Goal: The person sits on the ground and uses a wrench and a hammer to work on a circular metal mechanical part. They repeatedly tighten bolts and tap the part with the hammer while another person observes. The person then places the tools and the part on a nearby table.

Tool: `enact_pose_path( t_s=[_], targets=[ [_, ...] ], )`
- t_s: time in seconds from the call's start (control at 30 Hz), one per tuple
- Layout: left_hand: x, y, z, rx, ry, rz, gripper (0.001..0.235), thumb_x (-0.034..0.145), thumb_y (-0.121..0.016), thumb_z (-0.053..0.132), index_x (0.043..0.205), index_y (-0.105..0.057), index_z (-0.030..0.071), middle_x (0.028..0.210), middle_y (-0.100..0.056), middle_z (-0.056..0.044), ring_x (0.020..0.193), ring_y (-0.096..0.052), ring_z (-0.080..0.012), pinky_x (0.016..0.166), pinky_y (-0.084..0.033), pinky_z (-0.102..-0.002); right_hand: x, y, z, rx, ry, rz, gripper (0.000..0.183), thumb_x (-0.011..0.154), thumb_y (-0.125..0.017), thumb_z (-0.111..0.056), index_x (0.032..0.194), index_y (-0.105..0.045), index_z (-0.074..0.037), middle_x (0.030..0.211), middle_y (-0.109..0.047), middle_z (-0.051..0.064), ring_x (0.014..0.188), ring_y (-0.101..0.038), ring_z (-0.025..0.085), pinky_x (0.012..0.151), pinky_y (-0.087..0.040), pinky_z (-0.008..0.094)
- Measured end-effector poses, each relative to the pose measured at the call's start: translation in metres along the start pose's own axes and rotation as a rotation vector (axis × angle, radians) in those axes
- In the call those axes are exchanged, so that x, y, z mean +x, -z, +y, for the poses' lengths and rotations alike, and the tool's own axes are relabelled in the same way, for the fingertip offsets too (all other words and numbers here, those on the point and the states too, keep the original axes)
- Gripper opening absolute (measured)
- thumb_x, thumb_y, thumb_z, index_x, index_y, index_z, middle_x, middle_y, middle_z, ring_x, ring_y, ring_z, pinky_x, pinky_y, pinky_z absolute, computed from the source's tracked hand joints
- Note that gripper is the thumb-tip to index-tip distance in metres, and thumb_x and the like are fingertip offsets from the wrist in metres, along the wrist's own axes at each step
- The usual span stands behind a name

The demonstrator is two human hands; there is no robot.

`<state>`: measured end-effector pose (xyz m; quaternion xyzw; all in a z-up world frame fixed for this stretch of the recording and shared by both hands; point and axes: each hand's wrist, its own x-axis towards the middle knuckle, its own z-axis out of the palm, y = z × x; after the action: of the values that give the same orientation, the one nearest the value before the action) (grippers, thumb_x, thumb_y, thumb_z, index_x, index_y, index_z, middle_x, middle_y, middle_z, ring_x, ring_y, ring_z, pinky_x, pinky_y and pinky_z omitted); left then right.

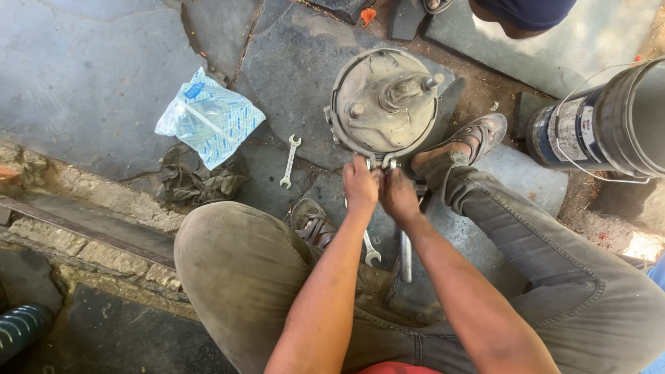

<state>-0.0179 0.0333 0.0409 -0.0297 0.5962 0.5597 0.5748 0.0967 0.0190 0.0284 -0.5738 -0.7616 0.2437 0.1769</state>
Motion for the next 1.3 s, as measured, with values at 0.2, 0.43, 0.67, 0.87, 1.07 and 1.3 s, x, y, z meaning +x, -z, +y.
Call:
enact_pose_path(
  t_s=[0.2, 0.43, 0.67, 0.87, 1.07, 1.3],
  targets=[
    [-0.009, -0.001, 0.014, 0.126, -0.041, 0.0, 0.048, 0.101, -0.052, 0.043, 0.105, -0.059, -0.004, 0.097, -0.059, -0.015, 0.068, -0.06, -0.0204, 0.052, -0.049, -0.034, 0.007, 0.0, 0.012, 0.254, 0.019, -0.115, 0.026, 0.09, -0.059, -0.02, 0.1, -0.067, 0.002, 0.092, -0.068, 0.03, 0.09, -0.063, 0.051, 0.079, -0.05, 0.055],
    [0.025, 0.015, -0.029, 0.385, -0.318, 0.024, 0.043, 0.106, -0.05, 0.038, 0.107, -0.063, -0.003, 0.106, -0.058, -0.014, 0.084, -0.062, -0.0239, 0.064, -0.05, -0.036, 0.022, -0.009, 0.001, 0.494, -0.106, -0.178, 0.025, 0.101, -0.052, -0.015, 0.095, -0.069, 0.003, 0.091, -0.071, 0.025, 0.088, -0.065, 0.039, 0.075, -0.052, 0.043],
    [0.017, 0.01, -0.025, 0.029, -0.034, 0.029, 0.044, 0.101, -0.051, 0.038, 0.105, -0.057, -0.005, 0.095, -0.062, -0.018, 0.071, -0.063, -0.0242, 0.054, -0.05, -0.034, 0.013, -0.001, -0.023, 0.74, -0.312, -0.074, 0.023, 0.097, -0.046, -0.004, 0.091, -0.067, 0.003, 0.079, -0.069, 0.014, 0.074, -0.059, 0.016, 0.071, -0.05, 0.035],
    [-0.004, 0.004, 0.0, 0.007, -0.056, 0.023, 0.042, 0.1, -0.05, 0.038, 0.105, -0.056, -0.003, 0.103, -0.059, -0.014, 0.077, -0.07, -0.02, 0.057, -0.053, -0.033, 0.006, 0.002, -0.032, 0.695, -0.375, -0.066, 0.022, 0.096, -0.046, -0.005, 0.09, -0.066, 0.003, 0.081, -0.069, 0.014, 0.075, -0.06, 0.018, 0.073, -0.05, 0.036],
    [-0.006, 0.012, -0.007, 1.115, -1.046, 0.121, 0.039, 0.109, -0.047, 0.031, 0.128, -0.057, -0.001, 0.104, -0.056, -0.011, 0.089, -0.062, -0.0302, 0.073, -0.052, -0.038, -0.002, 0.016, -0.045, 0.828, -0.235, 0.005, 0.021, 0.095, -0.045, -0.006, 0.099, -0.063, 0.002, 0.091, -0.067, 0.014, 0.086, -0.06, 0.019, 0.082, -0.05, 0.036],
    [0.008, 0.011, -0.016, 0.395, -0.144, 0.027, 0.033, 0.11, -0.047, 0.027, 0.125, -0.054, -0.001, 0.108, -0.061, -0.023, 0.09, -0.058, -0.0323, 0.071, -0.049, -0.04, -0.025, 0.014, -0.047, 0.635, -0.428, -0.036, 0.022, 0.092, -0.045, -0.01, 0.097, -0.064, 0.0, 0.074, -0.064, 0.006, 0.073, -0.06, 0.016, 0.067, -0.049, 0.034]
  ],
)
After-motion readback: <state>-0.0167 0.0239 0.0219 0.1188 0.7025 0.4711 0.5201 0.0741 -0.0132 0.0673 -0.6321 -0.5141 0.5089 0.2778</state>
